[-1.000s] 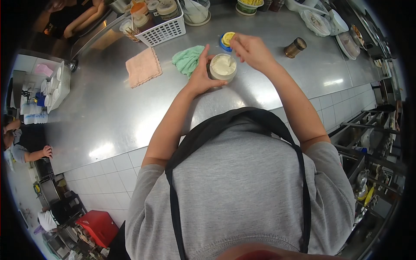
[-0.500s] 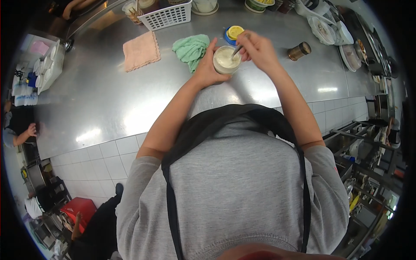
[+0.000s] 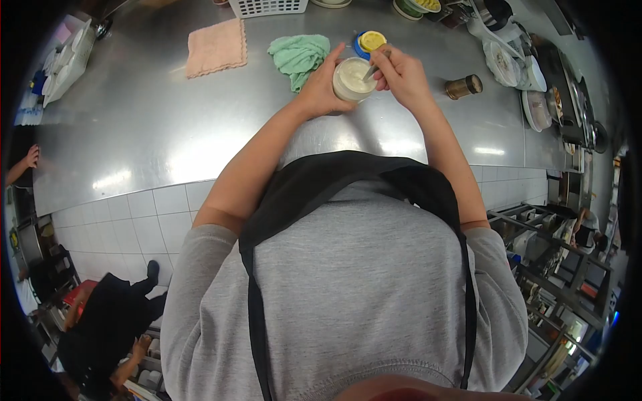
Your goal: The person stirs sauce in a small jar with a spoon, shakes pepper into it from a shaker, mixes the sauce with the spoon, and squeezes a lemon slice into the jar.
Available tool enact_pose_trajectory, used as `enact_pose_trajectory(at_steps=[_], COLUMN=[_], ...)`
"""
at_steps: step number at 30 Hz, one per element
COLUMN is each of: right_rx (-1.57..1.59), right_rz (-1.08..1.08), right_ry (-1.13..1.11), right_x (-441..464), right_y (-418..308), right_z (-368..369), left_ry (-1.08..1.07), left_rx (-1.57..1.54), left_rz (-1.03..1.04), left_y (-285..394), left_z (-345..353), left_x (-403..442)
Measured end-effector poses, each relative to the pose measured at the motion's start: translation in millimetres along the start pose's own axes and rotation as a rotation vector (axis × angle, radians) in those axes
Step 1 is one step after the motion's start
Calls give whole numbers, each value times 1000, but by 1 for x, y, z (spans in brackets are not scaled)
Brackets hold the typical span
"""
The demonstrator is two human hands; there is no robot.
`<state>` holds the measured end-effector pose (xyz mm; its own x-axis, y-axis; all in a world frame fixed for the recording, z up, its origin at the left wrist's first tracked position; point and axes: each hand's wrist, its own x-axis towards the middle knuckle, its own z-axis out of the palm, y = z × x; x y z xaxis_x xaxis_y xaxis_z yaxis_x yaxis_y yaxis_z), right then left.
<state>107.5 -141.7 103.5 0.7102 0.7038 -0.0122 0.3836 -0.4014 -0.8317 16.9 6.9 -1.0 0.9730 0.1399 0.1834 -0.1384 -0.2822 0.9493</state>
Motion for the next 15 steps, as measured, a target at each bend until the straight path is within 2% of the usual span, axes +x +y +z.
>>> enact_pose_trajectory(at_steps=[1,3,4,9,12,15], right_rx=[-5,211,187,119,204,141], right_rz=[-2,-1,-17,-24,-117,-167], right_ry=[-10,58,146,25,147,219], right_x=[1,3,4,-5,-8,-8], right_y=[0,0,-1,13,-1,-20], right_z=[-1,-7,-9,1,-14,-31], left_ry=[-1,5,-1,10,18,16], left_rx=[-9,-23,-19,-17,9,-14], left_rz=[15,27,17,14,30,37], left_y=[-1,-2,-1,-1,-3,-3], left_z=[0,-1,-1,-1,-1,-1], left_x=[0,0,0,-1,-2,-1])
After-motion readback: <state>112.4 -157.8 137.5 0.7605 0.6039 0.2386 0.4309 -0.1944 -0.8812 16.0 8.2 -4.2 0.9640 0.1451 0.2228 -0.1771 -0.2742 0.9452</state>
